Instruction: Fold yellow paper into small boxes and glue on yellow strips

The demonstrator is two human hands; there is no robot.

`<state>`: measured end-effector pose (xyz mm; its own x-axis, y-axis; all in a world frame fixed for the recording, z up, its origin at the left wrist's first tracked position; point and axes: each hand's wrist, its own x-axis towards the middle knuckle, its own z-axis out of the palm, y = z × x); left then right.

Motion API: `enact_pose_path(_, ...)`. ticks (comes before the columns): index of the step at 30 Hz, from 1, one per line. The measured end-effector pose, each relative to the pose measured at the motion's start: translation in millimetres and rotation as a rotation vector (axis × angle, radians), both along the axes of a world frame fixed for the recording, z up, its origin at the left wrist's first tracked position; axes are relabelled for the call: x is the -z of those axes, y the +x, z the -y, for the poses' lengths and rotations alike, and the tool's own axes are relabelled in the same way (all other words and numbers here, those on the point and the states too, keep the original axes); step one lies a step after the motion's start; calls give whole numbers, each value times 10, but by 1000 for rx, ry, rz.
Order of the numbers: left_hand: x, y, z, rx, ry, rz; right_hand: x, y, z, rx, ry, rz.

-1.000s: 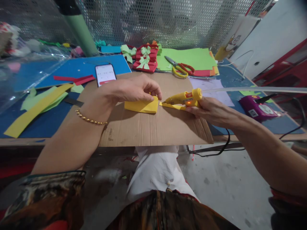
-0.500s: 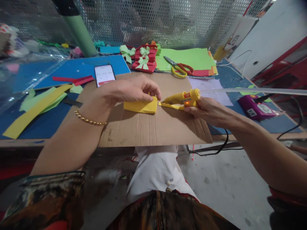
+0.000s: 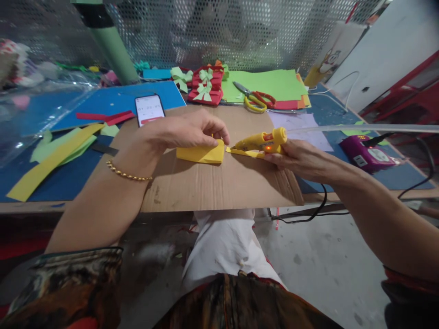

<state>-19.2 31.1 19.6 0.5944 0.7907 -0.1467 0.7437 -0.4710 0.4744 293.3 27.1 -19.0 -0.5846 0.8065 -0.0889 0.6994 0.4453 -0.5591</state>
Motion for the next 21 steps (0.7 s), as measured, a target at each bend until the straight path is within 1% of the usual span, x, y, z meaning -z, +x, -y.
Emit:
enact_pose_path(9,-11,5,25,2,7,2,14,27,-6,-21,9,2)
enact_pose_path(17,1,-3,4,8,10,-6,24,-7,-19,27,44,8)
enact_pose_path(21,10,-9,-1,19,7,-1,36,1,-18,1,53,-10)
